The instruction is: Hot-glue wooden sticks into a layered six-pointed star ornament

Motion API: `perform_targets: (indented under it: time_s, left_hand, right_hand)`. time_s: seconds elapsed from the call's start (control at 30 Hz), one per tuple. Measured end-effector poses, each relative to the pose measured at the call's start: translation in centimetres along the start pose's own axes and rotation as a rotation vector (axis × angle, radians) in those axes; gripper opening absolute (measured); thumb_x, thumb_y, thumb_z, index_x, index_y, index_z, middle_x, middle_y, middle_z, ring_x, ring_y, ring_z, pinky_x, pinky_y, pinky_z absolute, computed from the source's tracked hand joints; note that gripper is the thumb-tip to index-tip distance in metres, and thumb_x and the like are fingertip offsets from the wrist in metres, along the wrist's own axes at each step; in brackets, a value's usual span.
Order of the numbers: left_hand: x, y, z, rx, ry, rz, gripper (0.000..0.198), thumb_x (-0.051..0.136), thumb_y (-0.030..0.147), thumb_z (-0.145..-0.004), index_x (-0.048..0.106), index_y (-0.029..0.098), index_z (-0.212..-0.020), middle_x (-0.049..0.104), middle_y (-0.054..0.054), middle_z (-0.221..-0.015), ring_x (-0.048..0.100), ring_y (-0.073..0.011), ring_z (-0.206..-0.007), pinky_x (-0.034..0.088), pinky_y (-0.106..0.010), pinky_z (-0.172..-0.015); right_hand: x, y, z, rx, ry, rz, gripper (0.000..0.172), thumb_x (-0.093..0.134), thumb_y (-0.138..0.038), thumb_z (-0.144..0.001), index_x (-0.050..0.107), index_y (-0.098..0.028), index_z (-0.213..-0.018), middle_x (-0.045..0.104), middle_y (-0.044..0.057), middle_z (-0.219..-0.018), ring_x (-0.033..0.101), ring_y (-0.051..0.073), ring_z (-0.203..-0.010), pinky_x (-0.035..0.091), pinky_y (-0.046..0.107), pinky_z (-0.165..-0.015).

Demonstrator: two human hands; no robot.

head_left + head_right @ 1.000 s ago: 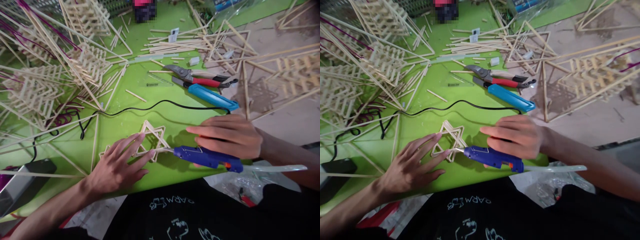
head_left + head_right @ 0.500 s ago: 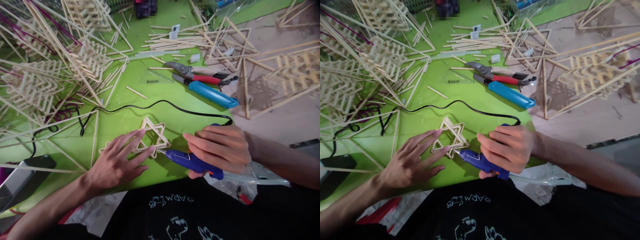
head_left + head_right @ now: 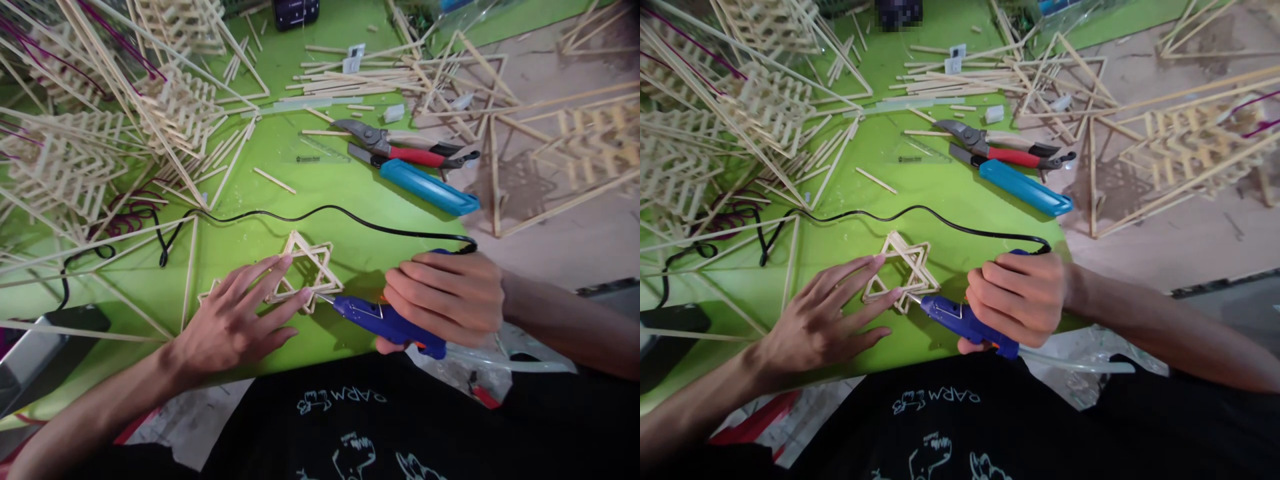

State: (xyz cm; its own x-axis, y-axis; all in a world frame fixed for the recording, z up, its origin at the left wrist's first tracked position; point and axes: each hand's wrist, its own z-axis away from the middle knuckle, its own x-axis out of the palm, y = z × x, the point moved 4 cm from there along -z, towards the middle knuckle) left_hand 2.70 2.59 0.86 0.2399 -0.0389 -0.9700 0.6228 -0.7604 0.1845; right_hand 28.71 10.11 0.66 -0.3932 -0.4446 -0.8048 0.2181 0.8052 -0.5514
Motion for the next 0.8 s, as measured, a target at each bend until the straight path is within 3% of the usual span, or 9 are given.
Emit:
perform_targets:
  time_s: [0.1,0.2,0.33,0.6,0.67,0.8]
  left_hand:
    - [-0.1,0.0,-0.1,-0.003,0.007,-0.001,0.058,0.074,0.037,-0.088,0.056,0.023,-0.141,0.048,-0.020,-0.152,0.050,-0.0358,-0.139,0.056,-0.052,-0.101]
    - [0.0,0.0,-0.2,0.001,0.004,-0.006,0.056,0.073,0.038,-0.089,0.056,0.023,-0.141,0.048,-0.021,-0.152,0.050,-0.0361,-0.139,0.057,-0.052,-0.100]
    - [-0.1,0.0,-0.2,0.006,0.004,-0.008,0.054,0.071,0.037,-0.090,0.056,0.023,-0.140,0.048,-0.022,-0.151,0.050,-0.0364,-0.139,0.057,-0.052,-0.098]
    - [-0.2,0.1,-0.3,0.004,0.005,-0.009,0.052,0.070,0.037,-0.091,0.057,0.022,-0.140,0.049,-0.022,-0.150,0.053,-0.0364,-0.136,0.058,-0.052,-0.097]
    - [-0.2,0.1,-0.3,0.009,0.005,-0.008,0.052,0.070,0.037,-0.091,0.057,0.022,-0.139,0.049,-0.022,-0.150,0.053,-0.0365,-0.136,0.058,-0.053,-0.097]
    - [-0.2,0.0,-0.3,0.019,0.019,-0.007,0.052,0.071,0.037,-0.090,0.058,0.021,-0.138,0.051,-0.023,-0.148,0.054,-0.0372,-0.135,0.058,-0.053,-0.096]
  right_hand:
    - [0.4,1.1,1.0,0.092,-0.003,-0.042,0.023,0.075,-0.058,-0.072,0.076,-0.035,-0.074,0.073,0.000,-0.070,0.070,0.022,-0.059,0.060,0.038,-0.044]
    - [0.7,2.5,2.7,0.232,0.077,-0.179,0.024,0.074,-0.056,-0.075,0.078,-0.036,-0.087,0.076,-0.001,-0.079,0.073,0.023,-0.069,0.065,0.040,-0.055]
    - [1.2,3.0,3.8,0.241,0.062,-0.170,0.026,0.073,-0.056,-0.076,0.078,-0.034,-0.089,0.077,0.000,-0.083,0.074,0.023,-0.070,0.065,0.039,-0.058]
    - [1.9,1.6,2.7,0.005,-0.177,0.172,0.032,0.073,-0.061,-0.072,0.078,-0.033,-0.086,0.077,0.002,-0.083,0.072,0.026,-0.069,0.061,0.041,-0.050]
    - [1.7,1.1,2.7,-0.119,-0.104,0.243,0.032,0.072,-0.060,-0.074,0.078,-0.032,-0.088,0.077,0.003,-0.084,0.071,0.024,-0.068,0.059,0.038,-0.048]
    - [0.9,-0.8,2.3,-0.446,0.178,0.511,0.034,0.069,-0.060,-0.080,0.076,-0.027,-0.083,0.074,0.004,-0.078,0.068,0.020,-0.065,0.056,0.032,-0.047]
